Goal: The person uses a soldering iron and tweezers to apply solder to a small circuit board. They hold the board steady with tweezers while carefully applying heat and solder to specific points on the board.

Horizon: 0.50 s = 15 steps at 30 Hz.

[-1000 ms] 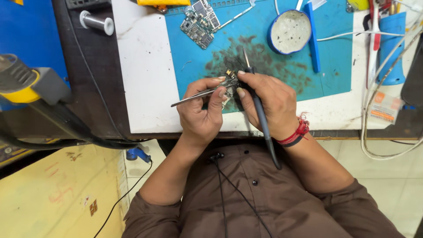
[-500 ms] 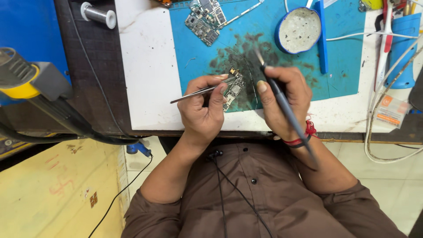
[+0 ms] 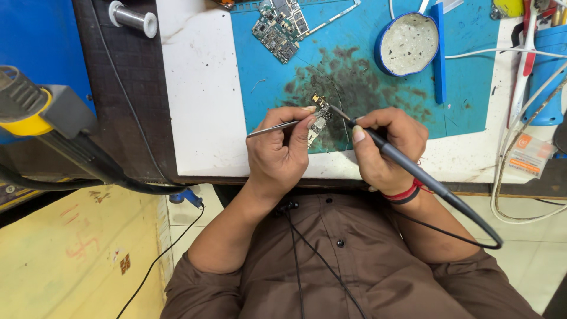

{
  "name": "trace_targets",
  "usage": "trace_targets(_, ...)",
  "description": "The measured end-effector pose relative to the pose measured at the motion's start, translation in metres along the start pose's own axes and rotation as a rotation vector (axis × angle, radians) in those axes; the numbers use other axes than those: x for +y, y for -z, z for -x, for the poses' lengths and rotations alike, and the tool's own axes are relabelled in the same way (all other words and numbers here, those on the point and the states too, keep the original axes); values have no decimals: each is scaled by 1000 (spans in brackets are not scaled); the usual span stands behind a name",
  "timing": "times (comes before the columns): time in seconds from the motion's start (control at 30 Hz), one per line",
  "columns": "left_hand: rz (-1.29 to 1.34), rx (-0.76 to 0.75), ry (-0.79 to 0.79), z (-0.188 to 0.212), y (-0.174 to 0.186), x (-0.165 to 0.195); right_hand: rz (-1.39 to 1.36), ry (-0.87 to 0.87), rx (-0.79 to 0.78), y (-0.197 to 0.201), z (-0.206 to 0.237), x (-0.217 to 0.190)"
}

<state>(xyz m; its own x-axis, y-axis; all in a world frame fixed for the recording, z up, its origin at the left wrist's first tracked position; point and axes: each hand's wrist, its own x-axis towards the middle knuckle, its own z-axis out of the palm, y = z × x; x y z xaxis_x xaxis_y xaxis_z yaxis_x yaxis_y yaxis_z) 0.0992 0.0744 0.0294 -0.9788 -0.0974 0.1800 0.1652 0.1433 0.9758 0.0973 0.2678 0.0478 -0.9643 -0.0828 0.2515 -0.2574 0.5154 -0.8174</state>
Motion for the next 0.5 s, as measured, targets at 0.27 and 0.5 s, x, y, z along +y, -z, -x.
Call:
trace_targets(0.27,7,-10,-5,-2,0,1,19,29,-29,1,0,4)
trace_targets(0.5,-16,-15,-2,-2,1,0,18,30,-20,-1,0,4)
